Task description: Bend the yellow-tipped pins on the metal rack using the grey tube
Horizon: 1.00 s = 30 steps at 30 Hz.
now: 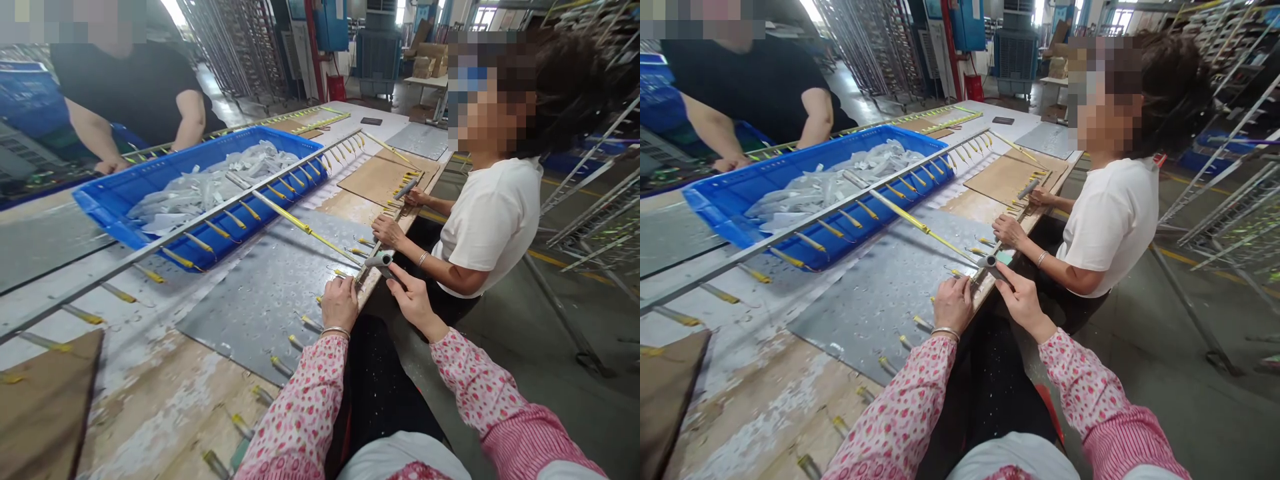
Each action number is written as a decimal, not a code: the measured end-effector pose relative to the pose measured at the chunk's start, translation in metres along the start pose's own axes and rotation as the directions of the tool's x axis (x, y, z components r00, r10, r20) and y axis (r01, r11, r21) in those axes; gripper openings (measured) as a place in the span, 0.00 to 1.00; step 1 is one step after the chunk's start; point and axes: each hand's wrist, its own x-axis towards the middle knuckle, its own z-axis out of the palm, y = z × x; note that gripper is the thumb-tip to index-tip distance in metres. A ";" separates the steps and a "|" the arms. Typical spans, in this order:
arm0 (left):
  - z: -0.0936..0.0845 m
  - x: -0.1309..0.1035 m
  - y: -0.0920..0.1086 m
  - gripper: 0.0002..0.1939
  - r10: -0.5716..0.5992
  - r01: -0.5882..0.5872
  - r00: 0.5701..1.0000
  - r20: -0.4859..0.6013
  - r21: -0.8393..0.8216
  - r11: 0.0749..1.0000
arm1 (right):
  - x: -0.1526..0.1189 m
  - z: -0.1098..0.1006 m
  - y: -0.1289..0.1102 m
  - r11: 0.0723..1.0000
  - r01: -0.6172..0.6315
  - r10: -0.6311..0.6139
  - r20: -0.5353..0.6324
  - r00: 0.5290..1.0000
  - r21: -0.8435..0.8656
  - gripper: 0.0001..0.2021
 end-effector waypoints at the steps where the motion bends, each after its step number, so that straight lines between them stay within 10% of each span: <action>1: 0.000 0.000 0.000 0.14 0.003 -0.003 1.000 -0.002 0.004 1.000 | 0.001 0.000 -0.001 1.000 -0.005 0.005 -0.014 1.000 0.007 0.19; 20: -0.002 0.000 -0.001 0.16 -0.016 0.016 1.000 0.008 -0.013 1.000 | -0.003 0.016 0.022 0.996 -0.082 0.083 0.059 0.995 -0.023 0.19; 30: -0.001 0.004 -0.010 0.09 -0.265 0.248 0.964 -0.004 -0.340 0.907 | -0.002 0.012 0.022 0.985 -0.166 0.166 -0.001 0.986 0.045 0.20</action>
